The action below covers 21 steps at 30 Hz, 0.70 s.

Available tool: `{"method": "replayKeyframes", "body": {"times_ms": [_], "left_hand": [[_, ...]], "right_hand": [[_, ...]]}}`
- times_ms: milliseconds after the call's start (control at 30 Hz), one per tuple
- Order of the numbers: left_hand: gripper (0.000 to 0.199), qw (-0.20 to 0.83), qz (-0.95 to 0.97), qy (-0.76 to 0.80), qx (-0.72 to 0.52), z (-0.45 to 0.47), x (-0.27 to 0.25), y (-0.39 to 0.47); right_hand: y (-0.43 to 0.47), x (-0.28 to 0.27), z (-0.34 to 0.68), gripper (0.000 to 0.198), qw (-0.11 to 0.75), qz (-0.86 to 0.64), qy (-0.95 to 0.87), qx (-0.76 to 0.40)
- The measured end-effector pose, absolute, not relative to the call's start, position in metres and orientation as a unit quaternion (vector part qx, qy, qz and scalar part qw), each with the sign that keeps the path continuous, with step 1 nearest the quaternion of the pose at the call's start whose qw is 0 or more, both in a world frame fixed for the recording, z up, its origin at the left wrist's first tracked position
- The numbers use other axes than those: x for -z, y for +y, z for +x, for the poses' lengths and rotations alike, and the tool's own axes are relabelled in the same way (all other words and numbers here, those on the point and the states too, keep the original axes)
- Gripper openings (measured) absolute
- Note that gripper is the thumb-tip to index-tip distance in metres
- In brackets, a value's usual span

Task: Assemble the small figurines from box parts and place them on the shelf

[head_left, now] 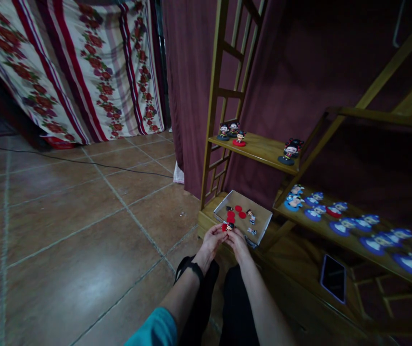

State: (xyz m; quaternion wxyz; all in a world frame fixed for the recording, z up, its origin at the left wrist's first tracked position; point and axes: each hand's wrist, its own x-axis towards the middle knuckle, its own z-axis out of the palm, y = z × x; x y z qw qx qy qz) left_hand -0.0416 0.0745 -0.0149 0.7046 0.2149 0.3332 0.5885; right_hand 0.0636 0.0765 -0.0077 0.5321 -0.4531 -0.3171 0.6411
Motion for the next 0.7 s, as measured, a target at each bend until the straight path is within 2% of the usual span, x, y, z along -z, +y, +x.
{"method": "replayKeyframes", "body": {"times_ms": [367, 567, 700], "left_hand": [[0.028, 0.721, 0.179, 0.338, -0.578, -0.0411, 0.0187, 0.078], [0.018, 0.737, 0.163, 0.344, -0.558, -0.0423, 0.0137, 0.0774], [0.014, 0.734, 0.157, 0.361, -0.554, -0.0426, 0.0117, 0.0767]], "right_hand": [[0.0771, 0.0096, 0.0631, 0.028, 0.533, -0.458, -0.322, -0.634], [0.0757, 0.0077, 0.0621, 0.043, 0.55, -0.449, -0.331, -0.621], [0.0743, 0.0049, 0.0619, 0.043, 0.55, -0.454, -0.332, -0.617]]}}
